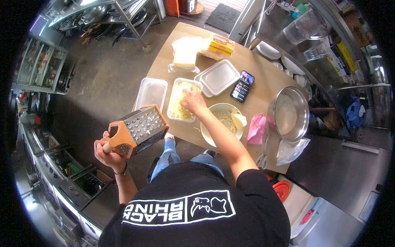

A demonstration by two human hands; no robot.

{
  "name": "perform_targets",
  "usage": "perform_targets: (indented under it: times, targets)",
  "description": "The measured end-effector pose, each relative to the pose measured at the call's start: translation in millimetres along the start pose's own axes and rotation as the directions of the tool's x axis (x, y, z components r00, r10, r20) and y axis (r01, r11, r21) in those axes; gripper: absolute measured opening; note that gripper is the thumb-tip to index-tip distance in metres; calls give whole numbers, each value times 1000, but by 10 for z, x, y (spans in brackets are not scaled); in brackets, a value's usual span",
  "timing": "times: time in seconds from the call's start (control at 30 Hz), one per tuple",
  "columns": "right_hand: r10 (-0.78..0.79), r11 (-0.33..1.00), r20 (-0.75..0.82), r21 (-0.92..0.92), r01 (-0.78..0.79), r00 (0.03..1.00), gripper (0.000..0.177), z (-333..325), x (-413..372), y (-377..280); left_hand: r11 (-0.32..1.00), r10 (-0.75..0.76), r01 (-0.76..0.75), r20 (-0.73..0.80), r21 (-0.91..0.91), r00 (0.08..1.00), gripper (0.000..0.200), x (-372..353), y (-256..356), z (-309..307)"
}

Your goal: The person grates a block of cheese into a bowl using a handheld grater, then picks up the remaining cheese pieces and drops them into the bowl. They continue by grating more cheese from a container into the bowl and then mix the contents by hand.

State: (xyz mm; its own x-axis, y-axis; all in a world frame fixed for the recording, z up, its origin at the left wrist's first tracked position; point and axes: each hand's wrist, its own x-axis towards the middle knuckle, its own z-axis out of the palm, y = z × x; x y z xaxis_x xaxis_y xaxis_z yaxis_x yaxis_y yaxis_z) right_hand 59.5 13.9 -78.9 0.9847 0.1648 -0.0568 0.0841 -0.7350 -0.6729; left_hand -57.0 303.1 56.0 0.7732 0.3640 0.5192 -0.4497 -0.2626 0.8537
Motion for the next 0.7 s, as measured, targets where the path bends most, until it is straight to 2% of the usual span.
perform_targets:
  times: [0.07,0.2,0.27,0.3,0.33,0.37,0.4,0.47,0.53,0.6,0.63,0.7]
  targets:
    - [62,985,203,-173,-27,977,41,18,48,-89,999,-16,18,32,-44,999,25,6,-8,17]
    - [-49,992,306,-99,83,951,42,63,114,79,998,-11,14,-49,57,999,29,-50,-34,41]
    - [91,996,405,-45,-79,910,38,-193,190,-101,993,-32,40,-75,108,997,30,-34,-16,40]
    - [91,996,405,-45,-79,910,38,-126,234,0,1000,-26,26,-22,14,999,24,-3,6,31]
    - [68,997,260,-48,-58,963,35,10,276,171,997,-15,17,30,-81,999,19,16,15,17]
    - [43,998,109,-54,-37,993,32,85,293,271,997,-15,18,31,-81,999,19,18,-6,-8]
    - [-16,999,54,-42,18,998,29,-21,282,191,996,23,-16,73,-92,997,11,12,-55,-38]
    - [11,999,42,-42,-10,999,27,-96,306,195,994,62,-50,115,-102,991,7,-22,-151,-128]
    - [36,999,31,-41,-35,999,25,-109,310,216,921,225,-275,201,277,954,13,-52,-208,-166]
    - [3,994,-79,110,5,997,17,-86,226,221,931,243,-286,200,227,949,11,-48,-208,-147]
    - [2,994,-80,109,7,997,17,-4,184,259,938,262,-297,198,177,944,10,-36,-195,-129]
    - [-199,972,53,-114,204,979,13,122,58,235,938,256,-294,206,184,945,9,-31,-169,-116]
